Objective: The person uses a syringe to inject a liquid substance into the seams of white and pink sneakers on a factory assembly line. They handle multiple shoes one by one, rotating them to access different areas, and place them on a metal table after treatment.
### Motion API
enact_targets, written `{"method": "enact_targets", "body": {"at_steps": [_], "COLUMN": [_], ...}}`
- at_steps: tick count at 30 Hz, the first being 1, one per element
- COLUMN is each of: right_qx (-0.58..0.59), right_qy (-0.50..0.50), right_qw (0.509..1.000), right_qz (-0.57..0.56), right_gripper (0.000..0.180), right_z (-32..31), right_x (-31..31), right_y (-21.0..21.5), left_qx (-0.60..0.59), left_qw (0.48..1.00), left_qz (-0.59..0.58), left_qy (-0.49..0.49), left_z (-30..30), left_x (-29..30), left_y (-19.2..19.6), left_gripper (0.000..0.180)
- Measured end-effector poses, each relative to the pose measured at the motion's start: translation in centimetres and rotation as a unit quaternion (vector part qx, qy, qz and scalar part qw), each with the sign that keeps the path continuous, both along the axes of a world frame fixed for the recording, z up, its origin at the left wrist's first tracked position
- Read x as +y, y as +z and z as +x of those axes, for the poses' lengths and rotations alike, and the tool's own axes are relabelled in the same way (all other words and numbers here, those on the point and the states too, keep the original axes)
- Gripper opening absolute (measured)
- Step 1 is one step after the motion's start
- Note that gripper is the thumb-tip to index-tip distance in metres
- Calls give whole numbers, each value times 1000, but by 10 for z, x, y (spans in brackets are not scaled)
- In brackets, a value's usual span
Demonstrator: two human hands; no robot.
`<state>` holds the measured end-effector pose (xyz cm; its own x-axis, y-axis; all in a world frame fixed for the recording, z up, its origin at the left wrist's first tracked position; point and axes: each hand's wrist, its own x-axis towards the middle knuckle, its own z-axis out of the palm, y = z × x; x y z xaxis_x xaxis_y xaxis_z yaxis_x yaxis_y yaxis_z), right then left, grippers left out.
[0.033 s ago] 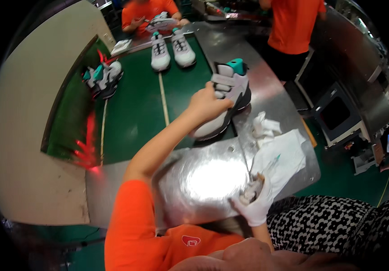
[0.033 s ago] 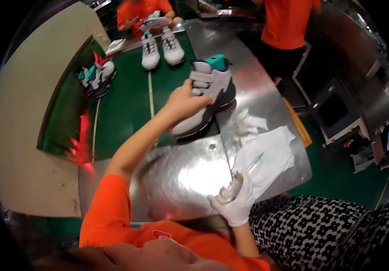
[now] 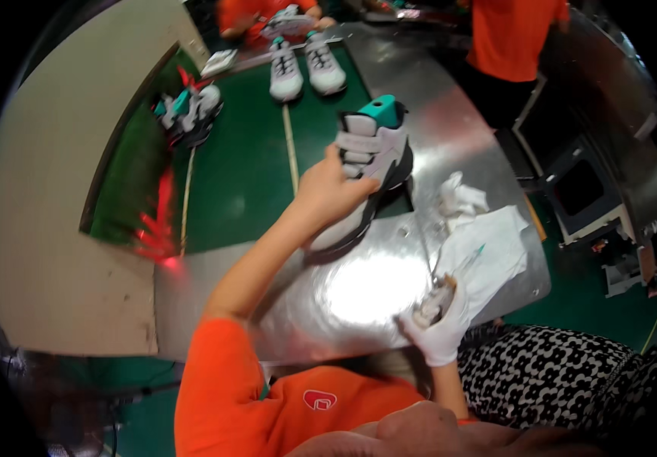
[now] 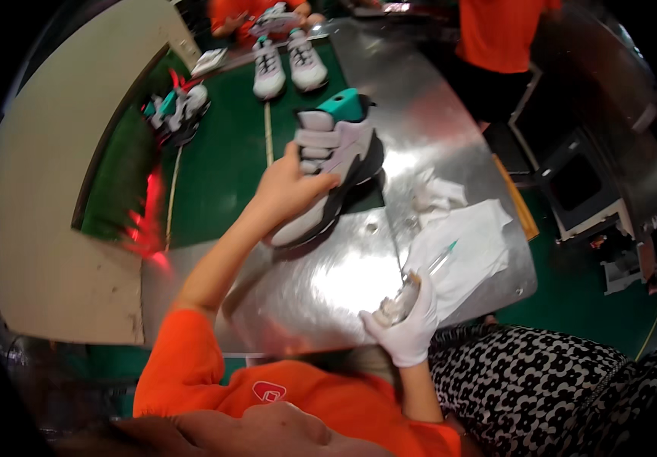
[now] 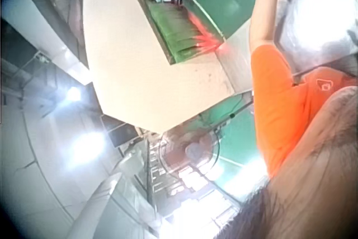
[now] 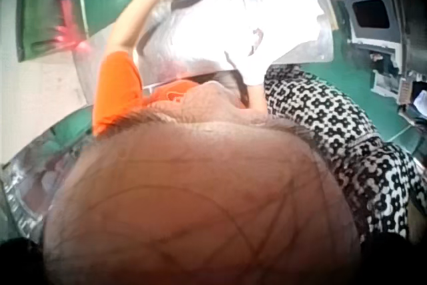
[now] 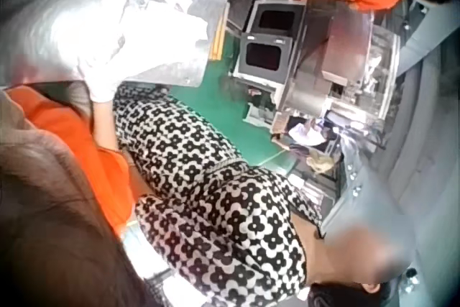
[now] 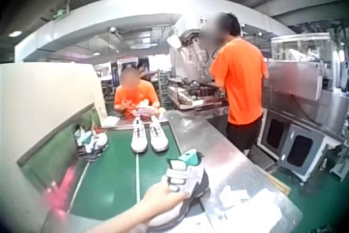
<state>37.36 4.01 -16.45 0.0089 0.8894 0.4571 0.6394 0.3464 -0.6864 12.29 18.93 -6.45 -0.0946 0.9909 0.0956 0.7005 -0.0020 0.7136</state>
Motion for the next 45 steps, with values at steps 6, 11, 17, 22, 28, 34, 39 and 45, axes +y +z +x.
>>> {"method": "enact_targets", "body": {"at_steps": [6,11,17,22,28,34,39,45], "right_qx": [33,136,143,164,260,283,481,460], "right_qy": [24,58,79,99,110,189,465,480], "right_qw": [999,989,979,956,923,842,633,599], "right_qz": [10,-20,-121,-223,-260,-419,-389,-447], "right_gripper": [98,90,84,88,84,76,75,77], "right_z": [-9,-6,0,22,32,-2,-37,-55], "right_x": [-8,-14,-24,-22,-19,-39,-48,-41], "right_y": [-1,-8,21,29,45,80,94,88], "left_qx": [24,186,328,315,343,288,288,280], "left_qw": [983,980,888,893,898,904,905,911], "left_qz": [39,61,64,200,268,316,312,301], "left_qy": [176,21,-317,-252,-59,-33,-27,-33], "left_z": [-21,-54,-113,-151,-153,-144,-139,-141], "left_x": [-200,-248,-167,-236,-350,-377,-372,-376], "left_y": [2,62,66,43,-13,-44,-40,-37], "left_gripper": [88,59,77,68,66,35,29,25]}}
